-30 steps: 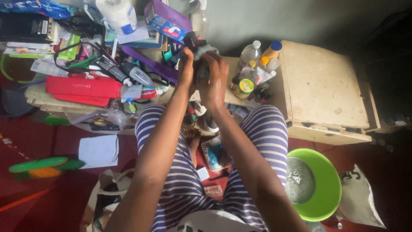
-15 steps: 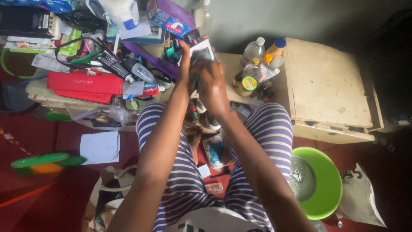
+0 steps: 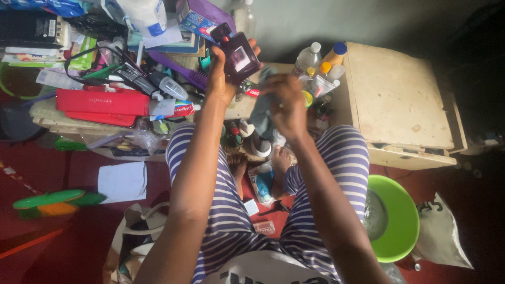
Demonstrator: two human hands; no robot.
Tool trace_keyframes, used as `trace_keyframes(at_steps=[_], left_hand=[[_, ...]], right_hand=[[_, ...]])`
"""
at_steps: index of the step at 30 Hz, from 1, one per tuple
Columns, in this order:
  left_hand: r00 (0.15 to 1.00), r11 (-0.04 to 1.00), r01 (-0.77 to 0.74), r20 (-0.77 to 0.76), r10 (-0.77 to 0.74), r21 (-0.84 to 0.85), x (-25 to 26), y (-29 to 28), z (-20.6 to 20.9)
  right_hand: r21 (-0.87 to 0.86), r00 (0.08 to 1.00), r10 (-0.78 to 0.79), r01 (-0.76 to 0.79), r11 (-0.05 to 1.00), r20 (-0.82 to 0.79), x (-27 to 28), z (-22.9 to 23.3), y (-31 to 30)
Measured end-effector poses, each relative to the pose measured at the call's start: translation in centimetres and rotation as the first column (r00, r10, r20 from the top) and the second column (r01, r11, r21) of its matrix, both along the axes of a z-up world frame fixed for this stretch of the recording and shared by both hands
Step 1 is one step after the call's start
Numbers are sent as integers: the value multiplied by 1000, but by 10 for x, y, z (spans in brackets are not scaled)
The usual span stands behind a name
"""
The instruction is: The person wipes a perfume bottle, a hairbrush, and small containers with a cloth.
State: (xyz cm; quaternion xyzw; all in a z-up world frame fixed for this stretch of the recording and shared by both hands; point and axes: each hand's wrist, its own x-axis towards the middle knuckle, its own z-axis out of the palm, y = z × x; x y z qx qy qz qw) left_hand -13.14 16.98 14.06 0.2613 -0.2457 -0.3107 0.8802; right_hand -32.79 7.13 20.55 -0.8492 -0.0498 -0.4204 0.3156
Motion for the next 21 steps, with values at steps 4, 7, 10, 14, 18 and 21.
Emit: trace_keyframes(at_steps=[4, 7, 10, 14, 18, 21], left_hand=[[998, 992, -67, 23, 65, 111, -5, 0, -1], [995, 985, -35, -81, 49, 172, -9, -5, -3], [981, 988, 142, -141, -133, 57, -16, -16, -9], [952, 955, 295, -97, -292, 18, -17, -17, -16], [927, 942, 321, -239, -289, 102, -21, -23, -23], [935, 947, 286, -257, -243, 145, -15, -31, -49]], right_hand=[[275, 997, -22, 1, 962, 72, -8, 8, -11], [372, 995, 10, -45, 927, 98, -4, 7, -5], [239, 999, 28, -35, 970, 34, 1, 6, 11], [167, 998, 18, -28, 986, 64, 5, 13, 27], [317, 992, -53, 14, 948, 116, 8, 24, 22], [478, 998, 28, -49, 877, 50, 10, 25, 15]])
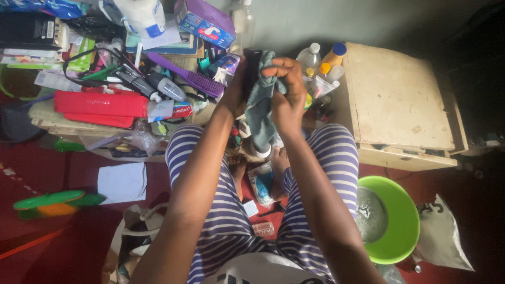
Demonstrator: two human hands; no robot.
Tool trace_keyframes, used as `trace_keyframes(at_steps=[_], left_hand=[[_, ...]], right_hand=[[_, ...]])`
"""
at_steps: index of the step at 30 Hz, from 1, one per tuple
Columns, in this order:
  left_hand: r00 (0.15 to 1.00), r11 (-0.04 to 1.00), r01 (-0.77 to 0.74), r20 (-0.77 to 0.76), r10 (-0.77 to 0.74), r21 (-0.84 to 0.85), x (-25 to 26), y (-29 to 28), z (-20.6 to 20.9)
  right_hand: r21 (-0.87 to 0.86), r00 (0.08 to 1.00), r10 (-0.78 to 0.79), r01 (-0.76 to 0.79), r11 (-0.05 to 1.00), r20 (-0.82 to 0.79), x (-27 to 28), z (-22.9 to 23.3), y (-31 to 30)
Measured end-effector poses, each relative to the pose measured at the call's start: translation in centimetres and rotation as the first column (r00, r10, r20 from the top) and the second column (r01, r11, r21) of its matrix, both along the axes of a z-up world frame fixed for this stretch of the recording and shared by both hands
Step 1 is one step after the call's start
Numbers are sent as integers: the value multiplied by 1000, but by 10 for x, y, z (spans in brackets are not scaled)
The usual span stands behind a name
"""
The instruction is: The person wipes a perfume bottle, a hairbrush, and small containers with a cloth.
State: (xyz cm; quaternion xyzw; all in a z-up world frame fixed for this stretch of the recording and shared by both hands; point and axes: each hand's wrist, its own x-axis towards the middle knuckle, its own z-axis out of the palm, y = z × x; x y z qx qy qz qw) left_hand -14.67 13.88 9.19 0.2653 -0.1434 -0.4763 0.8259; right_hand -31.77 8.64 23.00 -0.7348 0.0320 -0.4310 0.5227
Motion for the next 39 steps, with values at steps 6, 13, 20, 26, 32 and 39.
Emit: trace_keyframes(at_steps=[6, 13, 20, 26, 32, 39], left_hand=[[844, 832, -419, 494, 210, 363, 50, -25, -35], [939, 969, -238, 236, 248, -73, -9, 0, -5], [840, 995, -65, 534, 95, -74, -43, 27, 73], [808, 985, -173, 571, 144, -3, -45, 27, 83], [458, 931, -357, 853, 248, -79, -21, 21, 52], [-276, 666, -661, 938, 211, -345, -3, 5, 16]], right_hand=[[6, 998, 50, -50, 999, -23, 6, -14, 9], [-240, 996, -87, 76, 968, -35, 12, -18, 1], [-185, 995, -96, 90, 979, -20, 7, -21, -30], [-202, 999, -26, 16, 979, -45, -2, -20, -25], [-141, 995, 85, -76, 987, 54, -5, -27, -19], [-256, 995, -61, 40, 966, -73, -3, -15, -5]])
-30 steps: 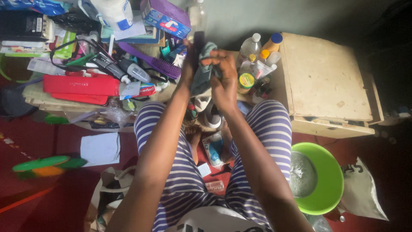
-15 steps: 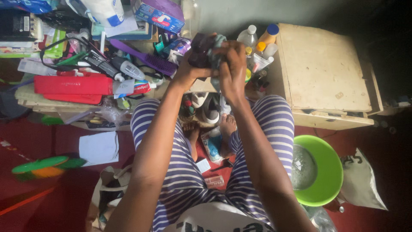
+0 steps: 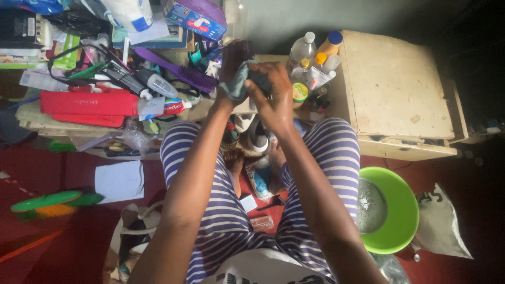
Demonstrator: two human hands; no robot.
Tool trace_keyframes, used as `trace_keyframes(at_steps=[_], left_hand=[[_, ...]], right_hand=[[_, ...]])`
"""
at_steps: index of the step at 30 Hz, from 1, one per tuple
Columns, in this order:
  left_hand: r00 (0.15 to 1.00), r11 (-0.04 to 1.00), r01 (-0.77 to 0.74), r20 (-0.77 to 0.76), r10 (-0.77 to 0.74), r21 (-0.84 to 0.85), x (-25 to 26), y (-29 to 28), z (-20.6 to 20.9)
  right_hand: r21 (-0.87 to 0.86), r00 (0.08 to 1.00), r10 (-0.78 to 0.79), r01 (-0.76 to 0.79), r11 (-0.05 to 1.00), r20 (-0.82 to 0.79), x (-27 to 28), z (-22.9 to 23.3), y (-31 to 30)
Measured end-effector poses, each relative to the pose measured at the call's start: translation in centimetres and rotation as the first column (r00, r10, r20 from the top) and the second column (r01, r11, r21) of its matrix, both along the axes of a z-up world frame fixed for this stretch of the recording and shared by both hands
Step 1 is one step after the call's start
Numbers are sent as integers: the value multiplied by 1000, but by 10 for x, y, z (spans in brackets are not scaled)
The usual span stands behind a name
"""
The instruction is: The person wipes a perfume bottle, a hairbrush, and small containers with a cloth.
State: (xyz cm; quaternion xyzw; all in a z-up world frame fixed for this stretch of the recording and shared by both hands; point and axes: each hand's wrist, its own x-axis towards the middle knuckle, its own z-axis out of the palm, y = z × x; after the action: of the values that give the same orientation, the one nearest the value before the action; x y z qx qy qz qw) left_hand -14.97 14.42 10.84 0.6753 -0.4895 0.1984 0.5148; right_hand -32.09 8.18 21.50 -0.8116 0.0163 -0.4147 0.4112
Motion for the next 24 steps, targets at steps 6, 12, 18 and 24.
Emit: trace_keyframes(at_steps=[6, 12, 18, 24], left_hand=[[970, 987, -148, -201, 134, -55, -38, 4, 35], [979, 968, -204, -51, 198, -150, -52, 5, 53], [982, 958, -191, -47, 185, -215, -53, 2, 54], [985, 964, -167, 7, 172, -209, -57, 8, 61]], right_hand=[[274, 992, -97, 116, 955, -82, 13, -6, 10], [174, 978, -205, 196, 965, 39, 18, -22, 9], [538, 998, -45, 17, 842, 38, 25, -36, -4], [670, 999, 31, -40, 741, 26, 27, -44, -18]])
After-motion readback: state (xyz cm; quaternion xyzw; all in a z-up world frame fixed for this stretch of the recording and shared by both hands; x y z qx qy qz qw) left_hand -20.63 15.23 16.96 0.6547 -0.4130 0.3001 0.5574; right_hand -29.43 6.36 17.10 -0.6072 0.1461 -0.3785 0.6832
